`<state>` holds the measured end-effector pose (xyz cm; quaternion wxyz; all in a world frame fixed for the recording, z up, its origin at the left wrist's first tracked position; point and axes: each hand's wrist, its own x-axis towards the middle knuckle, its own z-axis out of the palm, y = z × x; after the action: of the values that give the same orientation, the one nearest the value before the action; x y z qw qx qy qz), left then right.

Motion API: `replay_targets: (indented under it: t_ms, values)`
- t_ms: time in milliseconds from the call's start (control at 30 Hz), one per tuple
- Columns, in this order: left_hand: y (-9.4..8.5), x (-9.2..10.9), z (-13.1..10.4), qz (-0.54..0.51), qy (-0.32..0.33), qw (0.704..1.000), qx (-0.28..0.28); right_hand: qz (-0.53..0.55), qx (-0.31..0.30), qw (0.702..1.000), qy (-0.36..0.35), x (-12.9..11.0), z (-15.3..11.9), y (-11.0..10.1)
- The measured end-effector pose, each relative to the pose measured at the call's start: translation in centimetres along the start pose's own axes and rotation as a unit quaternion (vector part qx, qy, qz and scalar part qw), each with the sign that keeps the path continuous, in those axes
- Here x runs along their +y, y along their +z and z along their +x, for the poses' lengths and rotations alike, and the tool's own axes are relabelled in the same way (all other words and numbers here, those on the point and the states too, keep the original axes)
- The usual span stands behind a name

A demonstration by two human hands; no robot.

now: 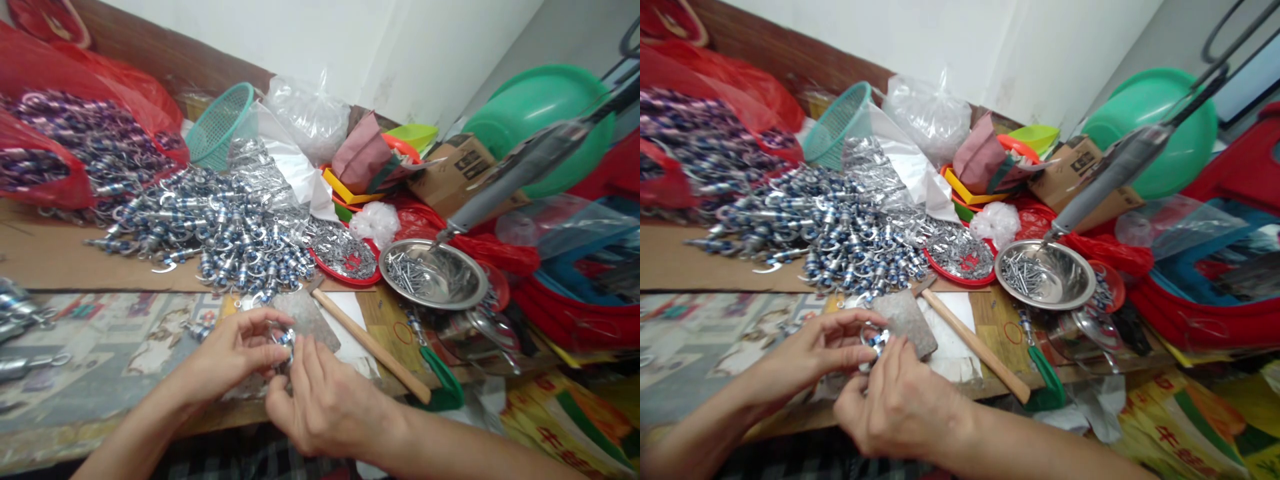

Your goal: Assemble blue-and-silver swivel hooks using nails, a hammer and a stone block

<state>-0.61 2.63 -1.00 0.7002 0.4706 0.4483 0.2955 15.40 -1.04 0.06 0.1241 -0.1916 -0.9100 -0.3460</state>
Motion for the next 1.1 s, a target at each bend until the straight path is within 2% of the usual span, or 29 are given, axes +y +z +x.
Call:
replay_targets:
  t_ms: [100, 167, 200, 267, 300, 400, 467, 533, 600, 667, 800, 867, 1000, 1100]
  values:
    - [0.0, 0.0, 0.0, 0.021, -0.016, 1.0, 0.005, 0.022, -0.011, 1.0, 0.009, 0.1, -0.4, -0.5]
    - [0.0, 0.1, 0.0, 0.025, -0.023, 0.999, -0.004, 0.1, -0.018, 0.992, 0.07, 1.0, -1.4, -0.5]
    - [0.0, 0.1, 0.0, 0.029, -0.025, 0.999, -0.008, 0.14, -0.022, 0.982, 0.129, 1.6, -2.1, -0.3]
    - [0.0, 0.1, 0.0, 0.037, -0.028, 0.999, -0.018, 0.183, -0.057, 0.943, 0.272, 2.9, -3.9, 0.7]
    - [0.0, 0.1, 0.0, 0.041, -0.03, 0.998, -0.021, 0.192, -0.094, 0.918, 0.334, 3.5, -4.9, 1.4]
    - [0.0, 0.2, 0.0, 0.047, -0.032, 0.998, -0.023, 0.264, -0.215, 0.832, 0.438, 4.2, -7.6, 3.7]
    - [0.0, 0.2, 0.0, 0.043, -0.028, 0.998, -0.026, 0.329, -0.229, 0.786, 0.471, 4.1, -8.7, 4.6]
    - [0.0, 0.1, 0.0, 0.022, -0.016, 0.999, -0.03, 0.358, -0.187, 0.763, 0.505, 4.0, -9.1, 4.4]
    - [0.0, 0.0, -0.1, -0.013, 0.0, 0.999, -0.036, 0.374, -0.134, 0.759, 0.516, 4.0, -8.8, 2.8]
    - [0.0, -0.1, -0.1, -0.044, 0.007, 0.998, -0.042, 0.391, -0.087, 0.77, 0.497, 4.0, -8.2, 0.5]
    - [0.1, -0.3, -0.1, -0.064, 0.005, 0.997, -0.034, 0.377, -0.027, 0.825, 0.421, 3.1, -7.5, -3.5]
    - [0.1, -0.3, -0.1, -0.068, 0.012, 0.997, -0.03, 0.365, -0.032, 0.846, 0.387, 2.4, -7.5, -4.3]
    - [0.1, -0.4, -0.1, -0.076, 0.026, 0.996, -0.027, 0.352, -0.123, 0.861, 0.345, 1.6, -7.6, -4.2]
    - [0.0, -0.5, -0.1, -0.069, 0.023, 0.997, -0.018, 0.345, -0.066, 0.862, 0.367, 1.4, -7.5, -4.1]
